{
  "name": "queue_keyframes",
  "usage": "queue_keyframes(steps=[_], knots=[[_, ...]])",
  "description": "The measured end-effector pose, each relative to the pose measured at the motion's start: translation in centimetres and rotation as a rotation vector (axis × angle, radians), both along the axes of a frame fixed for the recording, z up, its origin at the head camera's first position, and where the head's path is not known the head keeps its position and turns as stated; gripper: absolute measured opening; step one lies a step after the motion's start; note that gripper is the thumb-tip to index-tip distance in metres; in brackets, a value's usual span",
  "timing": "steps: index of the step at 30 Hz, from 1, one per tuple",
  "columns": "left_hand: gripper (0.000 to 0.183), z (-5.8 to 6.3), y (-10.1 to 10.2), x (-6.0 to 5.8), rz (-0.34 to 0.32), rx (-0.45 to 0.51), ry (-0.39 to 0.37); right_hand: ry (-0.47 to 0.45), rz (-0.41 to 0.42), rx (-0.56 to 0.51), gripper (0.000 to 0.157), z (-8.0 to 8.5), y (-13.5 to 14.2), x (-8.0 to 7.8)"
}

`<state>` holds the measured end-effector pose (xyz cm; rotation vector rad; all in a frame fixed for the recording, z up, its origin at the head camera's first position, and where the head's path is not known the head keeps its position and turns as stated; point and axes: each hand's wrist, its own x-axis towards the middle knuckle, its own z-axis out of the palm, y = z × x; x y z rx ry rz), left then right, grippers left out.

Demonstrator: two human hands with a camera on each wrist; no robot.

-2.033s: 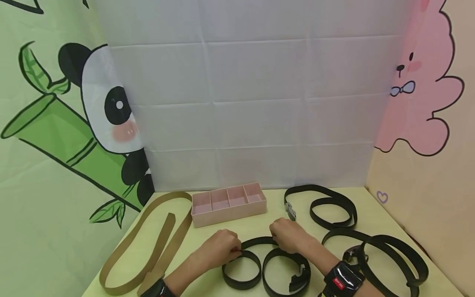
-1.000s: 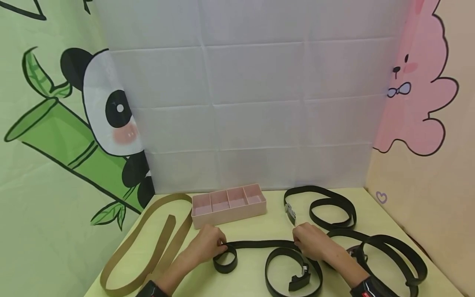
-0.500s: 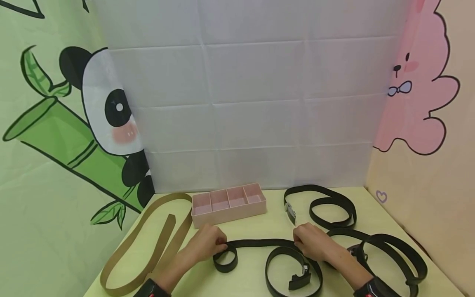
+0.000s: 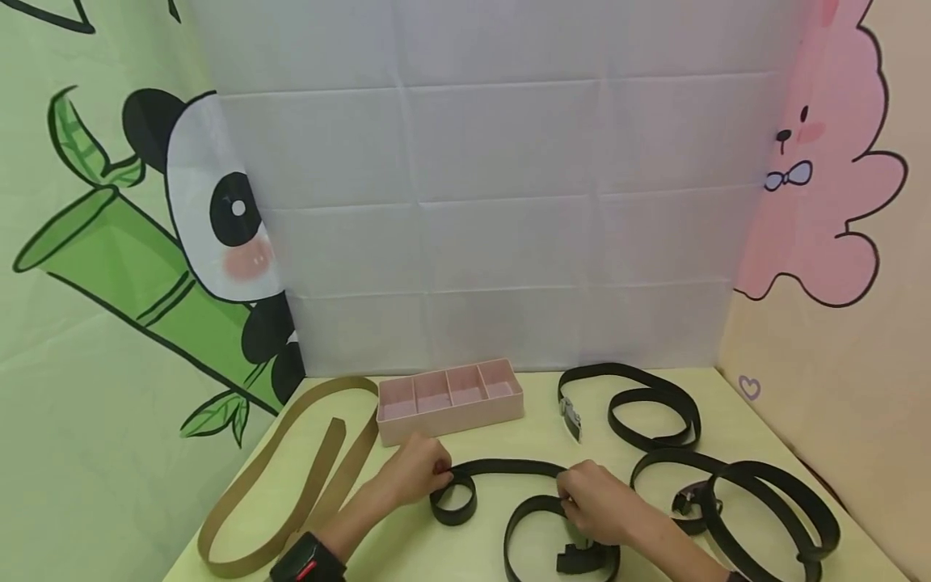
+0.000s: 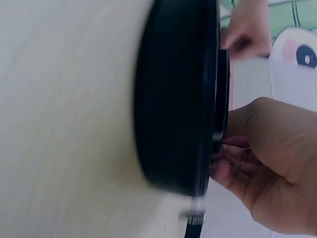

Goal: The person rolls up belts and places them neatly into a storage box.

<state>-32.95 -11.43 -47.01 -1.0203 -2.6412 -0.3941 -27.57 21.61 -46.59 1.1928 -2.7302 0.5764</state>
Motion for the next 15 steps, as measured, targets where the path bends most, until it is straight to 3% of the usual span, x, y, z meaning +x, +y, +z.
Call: queue_keyframes(steps=[5, 10, 15], knots=[[0.037, 0.0, 1.2, -0.3, 0.004, -0.019, 0.053, -0.050, 0.056, -0.091, 0.014, -0.5, -4.4, 0.6], [0.046, 0.0, 1.9, -0.4, 0.018, -0.036, 0.064, -0.109, 0.037, -0.205, 0.009, -1.5, -9.2, 1.3], [0.049, -0.1, 2.0, -0.5, 0.026, -0.042, 0.051, -0.177, 0.037, -0.283, 0.008, -1.9, -11.1, 1.7]])
